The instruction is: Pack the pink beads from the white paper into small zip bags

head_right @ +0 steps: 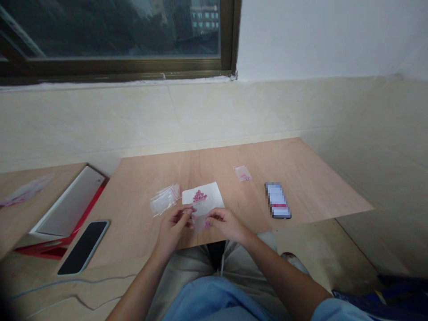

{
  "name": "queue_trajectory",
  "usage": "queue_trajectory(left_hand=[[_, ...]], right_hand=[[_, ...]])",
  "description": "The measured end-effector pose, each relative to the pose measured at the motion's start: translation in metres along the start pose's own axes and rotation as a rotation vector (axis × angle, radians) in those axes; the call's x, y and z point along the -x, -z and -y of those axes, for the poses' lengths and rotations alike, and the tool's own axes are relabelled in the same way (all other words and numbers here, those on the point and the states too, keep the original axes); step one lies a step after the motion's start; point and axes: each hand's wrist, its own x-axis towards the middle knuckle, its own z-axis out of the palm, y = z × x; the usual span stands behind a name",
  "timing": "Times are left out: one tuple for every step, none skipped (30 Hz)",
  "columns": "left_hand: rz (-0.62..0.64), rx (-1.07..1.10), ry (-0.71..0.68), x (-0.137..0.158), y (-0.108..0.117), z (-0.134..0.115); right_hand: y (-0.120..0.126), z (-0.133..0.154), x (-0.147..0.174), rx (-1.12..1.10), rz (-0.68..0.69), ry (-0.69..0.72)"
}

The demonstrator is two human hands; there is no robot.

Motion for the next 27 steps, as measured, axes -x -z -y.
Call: queue_trajectory(left_hand=[[0.002, 0.025, -0.008, -0.001, 0.0, -0.001], [-0.001, 0.039, -0.018, -0.002, 0.002, -0.001], [-0.009, 0.037, -0.03, -0.003, 0.004, -0.002], [-0.022, 0.018, -0.042, -0.004, 0.007, -0.002], [-0.036, -0.017, -0.052, -0.005, 0.012, -0.002], [-0.048, -0.066, -0.06, -0.007, 0.017, -0.002], [-0.054, -0.125, -0.067, -0.008, 0.022, -0.002], [-0.055, -0.192, -0.077, -0.009, 0.027, -0.003], [-0.054, -0.268, -0.091, -0.01, 0.033, -0.003], [-0.058, -0.349, -0.111, -0.011, 0.039, -0.004], [-0.063, -0.429, -0.135, -0.012, 0.044, -0.005], [-0.066, -0.503, -0.161, -0.012, 0.049, -0.006], [-0.067, -0.568, -0.184, -0.013, 0.054, -0.006], [-0.065, -0.625, -0.202, -0.014, 0.06, -0.006], [-0.061, -0.672, -0.213, -0.016, 0.065, -0.005], [-0.056, -0.713, -0.218, -0.018, 0.071, -0.003], [-0.054, -0.746, -0.218, -0.02, 0.076, -0.001], [-0.056, -0.772, -0.217, -0.022, 0.082, 0.002], [-0.061, -0.792, -0.216, -0.025, 0.088, 0.006], [-0.068, -0.807, -0.215, -0.028, 0.093, 0.009], [-0.078, -0.824, -0.216, -0.031, 0.098, 0.012], [-0.089, -0.848, -0.222, -0.034, 0.103, 0.015], [-0.102, -0.878, -0.234, -0.036, 0.108, 0.017], [-0.111, -0.915, -0.251, -0.039, 0.112, 0.019], [-0.117, -0.957, -0.271, -0.042, 0.115, 0.02], [-0.121, -1.004, -0.293, -0.045, 0.118, 0.021], [-0.124, -1.052, -0.313, -0.05, 0.12, 0.021]], right_hand=[[0.007, 0.003, -0.003, 0.015, -0.047, -0.001], [0.017, 0.008, -0.007, 0.039, -0.105, 0.003], [0.03, 0.015, -0.013, 0.073, -0.169, 0.008], [0.045, 0.024, -0.019, 0.115, -0.239, 0.02], [0.062, 0.033, -0.025, 0.167, -0.329, 0.049], [0.079, 0.043, -0.032, 0.23, -0.432, 0.05], [0.095, 0.052, -0.039, 0.312, -0.536, 0.028], [0.11, 0.06, -0.044, 0.409, -0.612, -0.017], [0.123, 0.066, -0.049, 0.444, -0.639, -0.031], [0.133, 0.069, -0.053, 0.477, -0.658, -0.046], [0.14, 0.07, -0.055, 0.503, -0.665, -0.059], [0.145, 0.067, -0.056, 0.513, -0.664, -0.071], [0.148, 0.063, -0.055, 0.539, -0.668, -0.087], [0.149, 0.056, -0.054, 0.591, -0.68, -0.097], [0.149, 0.049, -0.053, 0.658, -0.693, -0.102], [0.147, 0.041, -0.052, 0.769, -0.71, -0.092], [0.145, 0.033, -0.051, 0.879, -0.715, -0.07], [0.142, 0.028, -0.05, 0.964, -0.704, -0.049], [0.138, 0.023, -0.05, 1.019, -0.684, -0.027], [0.133, 0.021, -0.049, 1.031, -0.648, -0.008], [0.126, 0.02, -0.048, 1.017, -0.597, 0.008], [0.12, 0.021, -0.046, 0.99, -0.532, 0.028], [0.112, 0.022, -0.043, 0.957, -0.458, 0.054], [0.104, 0.023, -0.04, 0.923, -0.366, 0.079], [0.096, 0.023, -0.035, 0.891, -0.273, 0.1], [0.088, 0.023, -0.031, 0.862, -0.191, 0.112], [0.081, 0.022, -0.026, 0.836, -0.113, 0.109]])
